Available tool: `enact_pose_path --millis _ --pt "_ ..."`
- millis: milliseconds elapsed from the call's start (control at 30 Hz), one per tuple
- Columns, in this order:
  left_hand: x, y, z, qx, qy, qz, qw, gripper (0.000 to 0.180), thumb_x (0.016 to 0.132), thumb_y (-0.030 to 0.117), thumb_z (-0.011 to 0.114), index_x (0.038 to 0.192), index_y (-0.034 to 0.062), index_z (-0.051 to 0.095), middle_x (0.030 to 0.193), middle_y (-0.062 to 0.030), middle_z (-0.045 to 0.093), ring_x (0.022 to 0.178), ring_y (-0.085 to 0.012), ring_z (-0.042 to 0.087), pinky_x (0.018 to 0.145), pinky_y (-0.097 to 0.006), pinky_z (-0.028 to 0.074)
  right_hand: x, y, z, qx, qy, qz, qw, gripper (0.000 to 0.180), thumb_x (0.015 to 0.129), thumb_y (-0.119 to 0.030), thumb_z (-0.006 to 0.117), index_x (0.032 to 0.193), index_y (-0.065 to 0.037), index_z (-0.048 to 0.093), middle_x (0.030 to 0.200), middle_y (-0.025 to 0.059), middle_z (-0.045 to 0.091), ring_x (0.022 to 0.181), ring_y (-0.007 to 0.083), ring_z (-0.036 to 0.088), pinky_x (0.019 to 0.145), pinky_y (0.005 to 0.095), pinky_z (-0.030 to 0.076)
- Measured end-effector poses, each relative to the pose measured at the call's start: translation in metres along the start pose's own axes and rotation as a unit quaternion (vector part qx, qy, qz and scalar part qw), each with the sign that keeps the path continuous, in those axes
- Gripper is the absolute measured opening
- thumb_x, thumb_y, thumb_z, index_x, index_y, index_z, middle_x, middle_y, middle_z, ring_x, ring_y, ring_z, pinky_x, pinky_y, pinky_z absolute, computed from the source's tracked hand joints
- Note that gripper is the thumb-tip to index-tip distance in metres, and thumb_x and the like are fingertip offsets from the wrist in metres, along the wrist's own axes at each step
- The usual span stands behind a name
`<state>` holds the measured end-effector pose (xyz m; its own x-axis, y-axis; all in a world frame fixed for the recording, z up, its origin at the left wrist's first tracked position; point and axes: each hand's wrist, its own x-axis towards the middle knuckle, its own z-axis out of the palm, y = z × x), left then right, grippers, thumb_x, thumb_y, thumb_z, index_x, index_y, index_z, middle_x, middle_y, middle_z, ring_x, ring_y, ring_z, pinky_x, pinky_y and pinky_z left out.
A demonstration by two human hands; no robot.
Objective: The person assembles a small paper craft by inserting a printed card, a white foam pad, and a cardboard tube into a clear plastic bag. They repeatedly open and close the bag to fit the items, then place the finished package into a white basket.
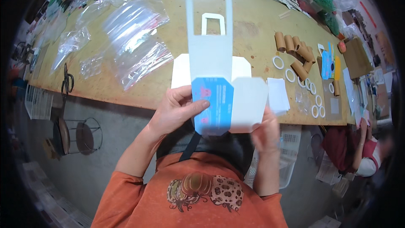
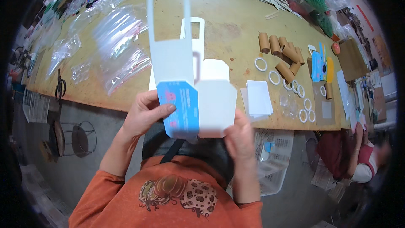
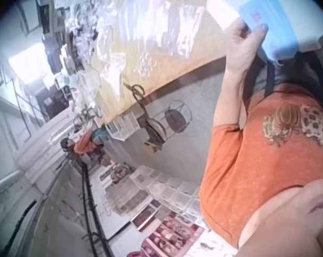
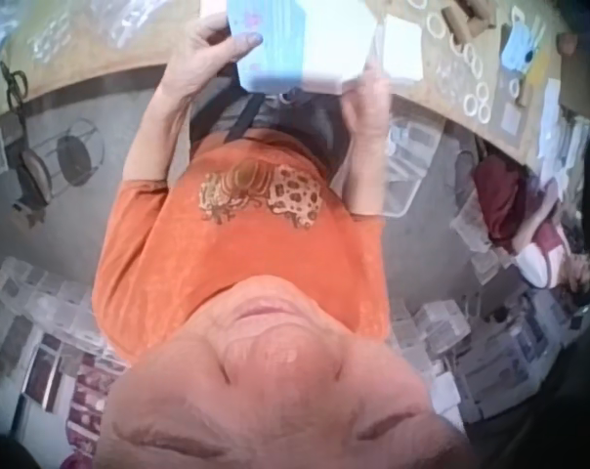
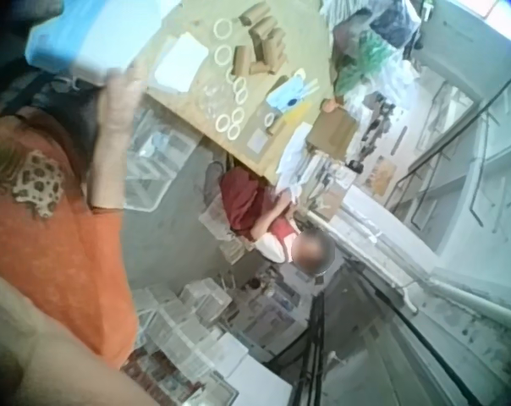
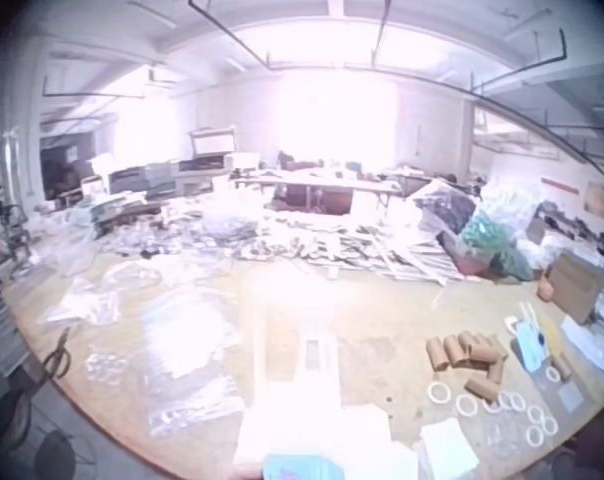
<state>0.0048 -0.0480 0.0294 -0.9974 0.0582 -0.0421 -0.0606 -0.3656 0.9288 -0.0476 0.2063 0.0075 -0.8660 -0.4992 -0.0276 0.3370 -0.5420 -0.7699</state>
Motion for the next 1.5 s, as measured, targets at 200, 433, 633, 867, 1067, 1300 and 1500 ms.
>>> enact_pose_path --millis 200,433,633,867,1067,1300,1500 --pt "-0.027 -0.029 0.016 0.038 -0.1 -0.106 0.989 0.029 0.099 0.005 0.066 0.128 0.0012 0.067 0.103 0.0006 0.072 0.09 -0.003 0.063 0.077 -0.021 0.054 0.029 -0.067 0.027 -0.319 -0.105 0.192 0.922 0.052 0.087 0.002 0.075 0.135 0.005 0.057 0.117 0.0122 0.072 0.105 0.0148 0.069 0.086 0.0268 0.056" --pt "-0.061 -0.028 0.009 0.135 -0.172 -0.127 0.968 0.032 0.098 0.009 0.067 0.129 0.0022 0.066 0.1 -0.0024 0.076 0.095 -0.0029 0.065 0.082 -0.025 0.056 0.049 -0.068 0.04 -0.342 -0.263 0.361 0.826 0.035 0.089 -0.003 0.077 0.123 0.001 0.068 0.107 0.0055 0.074 0.097 0.0083 0.065 0.087 0.0276 0.054" --pt "-0.074 -0.027 0.01 0.119 -0.184 -0.193 0.956 0.038 0.095 0.014 0.07 0.131 0.002 0.063 0.107 -0.0057 0.075 0.098 -0.0059 0.067 0.084 -0.026 0.055 0.035 -0.012 0.026 -0.263 -0.28 0.332 0.862 0.032 0.088 -0.002 0.077 0.12 -0.001 0.07 0.108 0.0011 0.071 0.101 0.0114 0.064 0.087 0.0294 0.055" --pt "-0.038 -0.005 -0.013 0.047 -0.03 -0.149 0.987 0.052 0.095 0.009 0.067 0.144 0.0024 0.051 0.131 -0.0067 0.063 0.109 -0.0106 0.061 0.086 -0.027 0.053 0.041 0.007 0.027 -0.288 -0.311 0.275 0.863 0.031 0.088 -0.004 0.075 0.119 -0.004 0.071 0.109 0.0015 0.071 0.103 0.0123 0.063 0.09 0.0324 0.054" --pt "-0.019 -0.007 -0.012 0.019 -0.075 -0.119 0.99 0.041 0.098 0.01 0.065 0.137 0.0018 0.062 0.128 -0.0066 0.066 0.114 -0.0134 0.062 0.102 -0.03 0.049 0.051 0.013 0.024 -0.344 -0.336 0.313 0.819 0.029 0.087 -0.011 0.078 0.115 -0.005 0.072 0.105 0.0025 0.072 0.101 0.014 0.065 0.089 0.0326 0.053" --pt "-0.025 -0.025 -0.018 0.153 -0.084 0.059 0.983 0.03 0.097 0.003 0.063 0.126 0.0052 0.071 0.111 -0.0063 0.071 0.105 -0.0166 0.066 0.093 -0.031 0.052 0.051 0.018 0.023 -0.347 -0.357 0.288 0.818 0.023 0.088 -0.012 0.077 0.109 -0.005 0.074 0.097 0.0027 0.072 0.093 0.0121 0.065 0.084 0.0312 0.054" --pt "-0.03 -0.027 -0.017 0.275 -0.091 0.155 0.945 0.024 0.097 0.006 0.065 0.119 0.0054 0.075 0.107 -0.0102 0.07 0.099 -0.0209 0.067 0.086 -0.031 0.054 0.053 0.014 0.022 -0.357 -0.385 0.274 0.806 0.02 0.089 -0.006 0.072 0.109 -0.004 0.074 0.096 0.0031 0.073 0.086 0.0088 0.062 0.076 0.0293 0.054"
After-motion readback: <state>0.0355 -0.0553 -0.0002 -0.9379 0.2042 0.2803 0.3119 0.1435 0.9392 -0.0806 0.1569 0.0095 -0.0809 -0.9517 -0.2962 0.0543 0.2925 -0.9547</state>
